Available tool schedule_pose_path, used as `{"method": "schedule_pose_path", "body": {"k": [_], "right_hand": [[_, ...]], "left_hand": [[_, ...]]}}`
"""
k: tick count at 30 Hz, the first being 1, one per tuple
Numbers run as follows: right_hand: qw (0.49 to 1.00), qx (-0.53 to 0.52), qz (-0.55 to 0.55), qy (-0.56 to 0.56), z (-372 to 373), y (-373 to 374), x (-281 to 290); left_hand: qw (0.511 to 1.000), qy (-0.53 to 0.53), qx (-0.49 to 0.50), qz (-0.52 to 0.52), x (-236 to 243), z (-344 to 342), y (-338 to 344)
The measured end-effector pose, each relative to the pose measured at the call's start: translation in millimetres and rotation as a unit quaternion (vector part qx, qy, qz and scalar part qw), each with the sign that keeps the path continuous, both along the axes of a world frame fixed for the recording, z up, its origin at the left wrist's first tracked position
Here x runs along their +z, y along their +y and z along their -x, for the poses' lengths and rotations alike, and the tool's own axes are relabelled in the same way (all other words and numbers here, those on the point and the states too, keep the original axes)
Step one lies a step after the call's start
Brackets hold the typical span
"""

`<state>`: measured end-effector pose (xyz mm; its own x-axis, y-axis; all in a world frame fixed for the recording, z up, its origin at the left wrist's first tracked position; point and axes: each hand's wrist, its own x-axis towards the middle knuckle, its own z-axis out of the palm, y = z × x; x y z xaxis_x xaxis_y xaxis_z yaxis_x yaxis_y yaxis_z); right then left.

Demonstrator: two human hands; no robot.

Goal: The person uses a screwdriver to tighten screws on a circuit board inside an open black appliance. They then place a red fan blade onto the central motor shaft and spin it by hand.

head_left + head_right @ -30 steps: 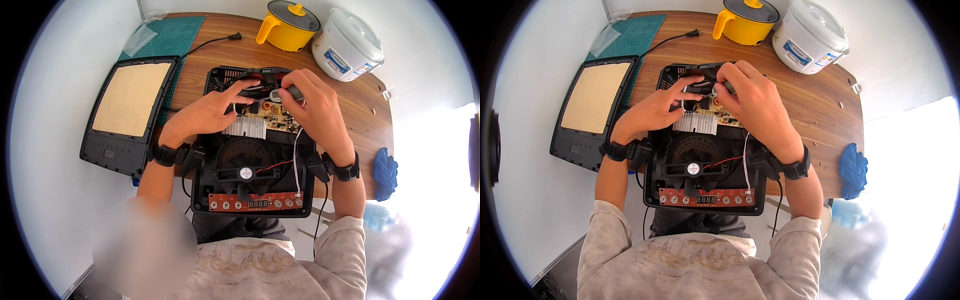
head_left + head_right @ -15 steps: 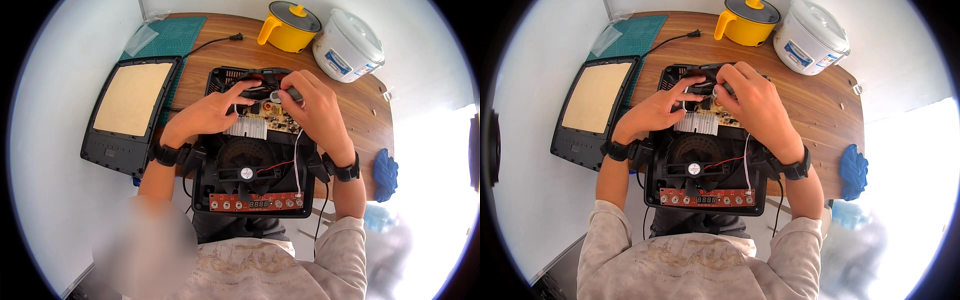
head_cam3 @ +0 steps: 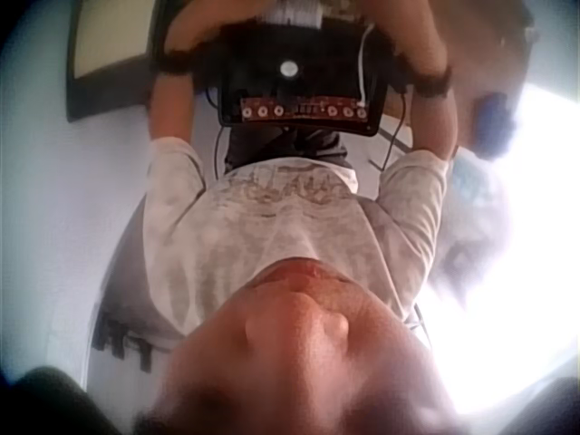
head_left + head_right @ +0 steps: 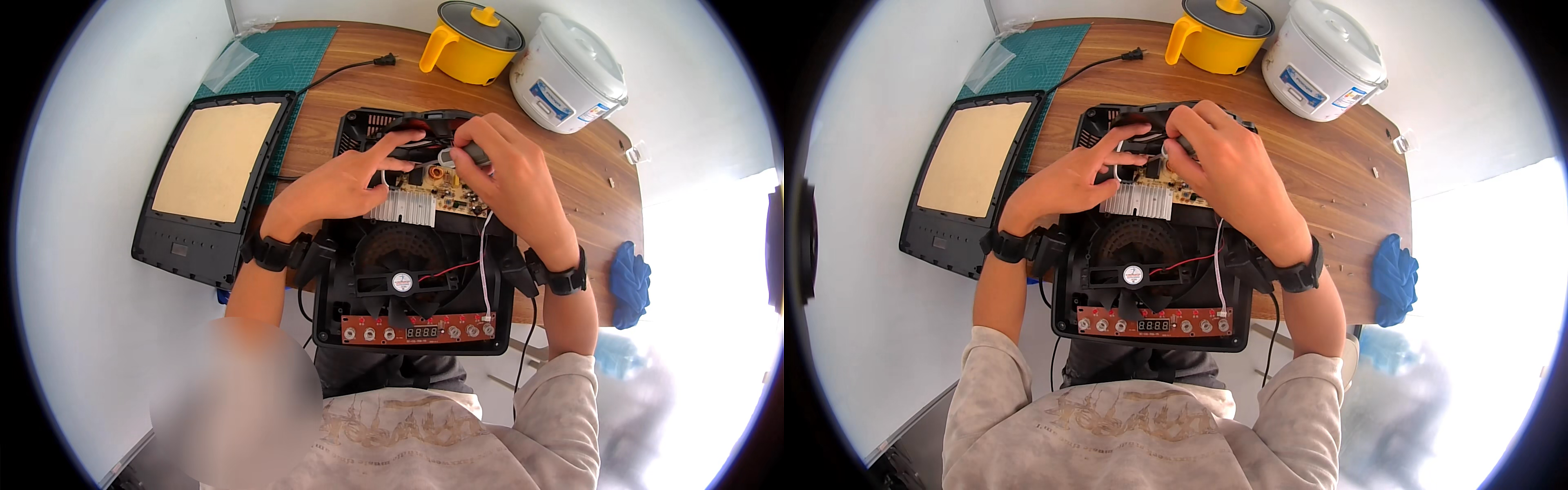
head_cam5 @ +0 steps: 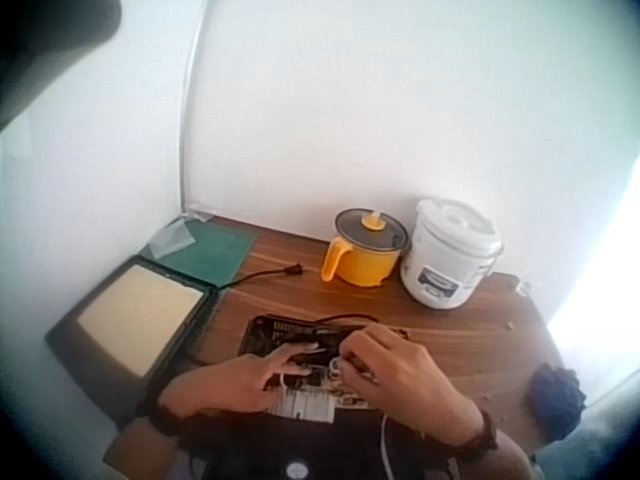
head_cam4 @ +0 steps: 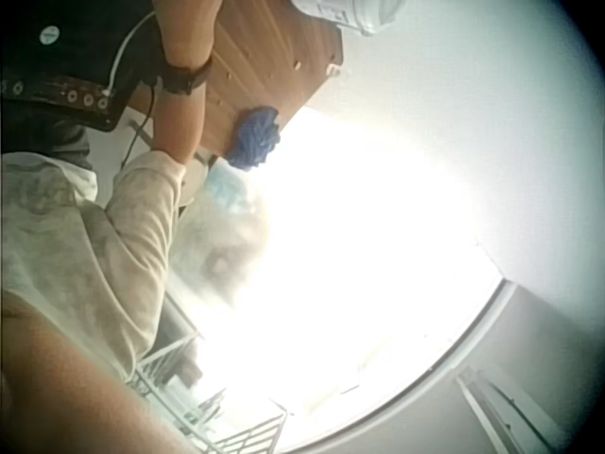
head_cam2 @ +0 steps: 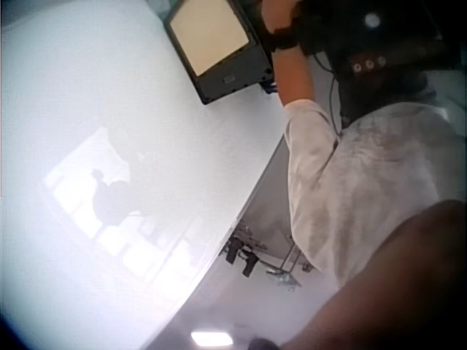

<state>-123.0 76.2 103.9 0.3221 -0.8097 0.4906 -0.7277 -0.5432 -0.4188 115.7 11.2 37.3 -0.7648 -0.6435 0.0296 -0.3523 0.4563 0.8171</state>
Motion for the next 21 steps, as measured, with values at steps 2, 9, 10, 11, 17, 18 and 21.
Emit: {"method": "schedule_pose_path", "body": {"k": [2, 9, 10, 11, 17, 18, 21], "right_hand": [[1.000, 0.003, 0.002, 0.002, 0.4, 0.0, -0.6], [1.000, 0.017, -0.015, 0.009, 0.7, 1.0, 2.7], [1.000, 0.020, -0.020, 0.012, -0.2, 0.6, 2.9], [0.999, 0.022, -0.025, 0.015, -0.9, 0.2, 3.3], [0.998, 0.027, -0.031, 0.052, -1.1, -1.6, 8.8], [0.997, 0.030, -0.037, 0.054, -1.8, -2.9, 9.5], [0.997, 0.033, -0.045, 0.062, -2.4, -4.0, 13.6]], "left_hand": [[1.000, -0.001, -0.001, 0.000, 0.6, 0.2, 0.3], [1.000, 0.007, -0.003, 0.002, -1.0, 0.4, 0.0], [1.000, 0.009, -0.003, 0.003, -1.6, -0.3, -0.1], [1.000, 0.010, -0.002, 0.006, -2.4, -0.8, -0.1], [1.000, 0.009, -0.001, 0.017, -4.4, 0.6, -1.9], [1.000, 0.003, 0.001, 0.016, -3.3, 0.2, -1.9], [1.000, 0.012, 0.001, 0.018, -6.4, 0.4, -2.5]]}}
